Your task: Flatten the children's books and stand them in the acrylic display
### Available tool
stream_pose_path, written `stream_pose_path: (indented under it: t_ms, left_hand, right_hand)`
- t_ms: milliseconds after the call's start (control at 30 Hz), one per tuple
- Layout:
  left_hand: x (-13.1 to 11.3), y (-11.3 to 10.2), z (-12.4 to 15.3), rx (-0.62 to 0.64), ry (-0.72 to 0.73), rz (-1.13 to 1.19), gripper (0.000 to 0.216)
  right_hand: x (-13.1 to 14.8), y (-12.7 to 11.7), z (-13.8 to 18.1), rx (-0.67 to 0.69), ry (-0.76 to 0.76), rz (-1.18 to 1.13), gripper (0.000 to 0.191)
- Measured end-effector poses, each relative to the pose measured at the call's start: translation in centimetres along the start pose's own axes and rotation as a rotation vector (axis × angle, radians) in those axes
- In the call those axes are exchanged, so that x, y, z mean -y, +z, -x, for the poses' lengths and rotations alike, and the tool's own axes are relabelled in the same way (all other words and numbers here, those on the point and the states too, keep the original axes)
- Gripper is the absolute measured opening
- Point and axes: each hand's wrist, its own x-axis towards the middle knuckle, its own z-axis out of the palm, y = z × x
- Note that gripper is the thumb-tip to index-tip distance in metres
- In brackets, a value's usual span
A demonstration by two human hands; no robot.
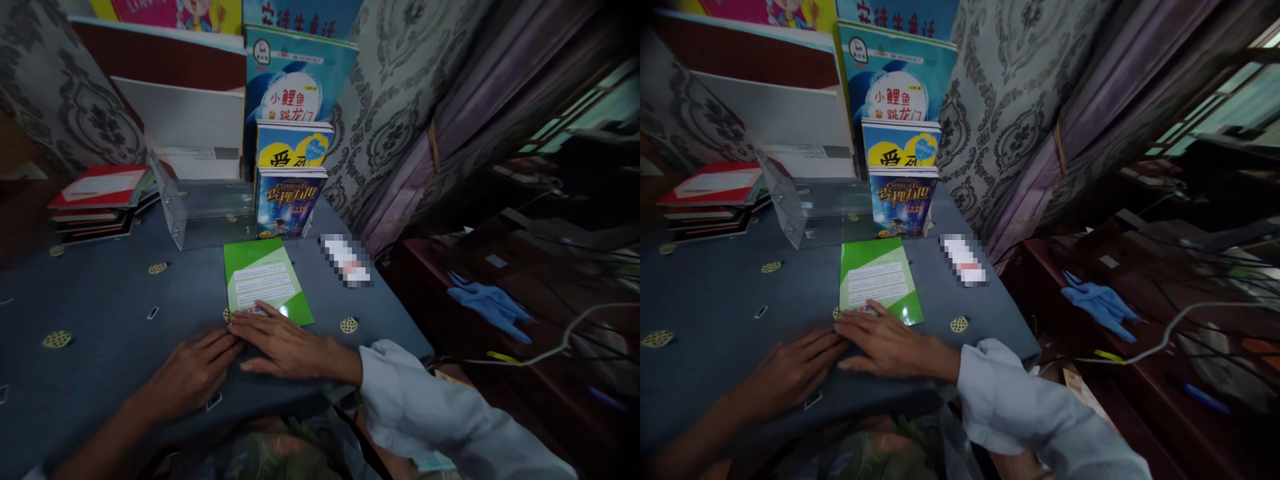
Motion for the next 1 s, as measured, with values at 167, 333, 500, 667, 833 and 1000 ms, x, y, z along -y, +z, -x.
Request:
stream_pose_path:
  t_ms: [167,333,500,667,833,1000]
  left_hand:
    - [-0.1,0.0,-0.2,0.006,-0.034,0.053,0.031]
    - [-0.1,-0.1,-0.2,0.038,-0.027,0.055,0.037]
    - [-0.1,0.2,0.2,0.052,-0.049,0.072,0.044]
    - [0.0,0.3,0.2,0.051,-0.049,0.063,0.044]
    - [0.0,-0.1,-0.1,0.038,-0.031,0.055,0.041]
    - [0.0,-0.3,-0.2,0.035,-0.043,0.054,0.042]
  right_hand:
    - [-1.7,0.2,-1.6,0.019,0.007,-0.015,0.057]
    - [-3.8,-0.3,-3.3,0.057,0.017,0.012,0.053]
    - [-6.5,-0.8,-5.7,0.097,0.032,0.032,0.053]
    - [-9.2,-1.5,-8.1,0.099,0.047,0.048,0.049]
    - [-11.3,-2.2,-9.9,0.052,0.077,0.026,0.048]
    - [-12.1,-2.6,-10.3,0.026,0.090,0.022,0.047]
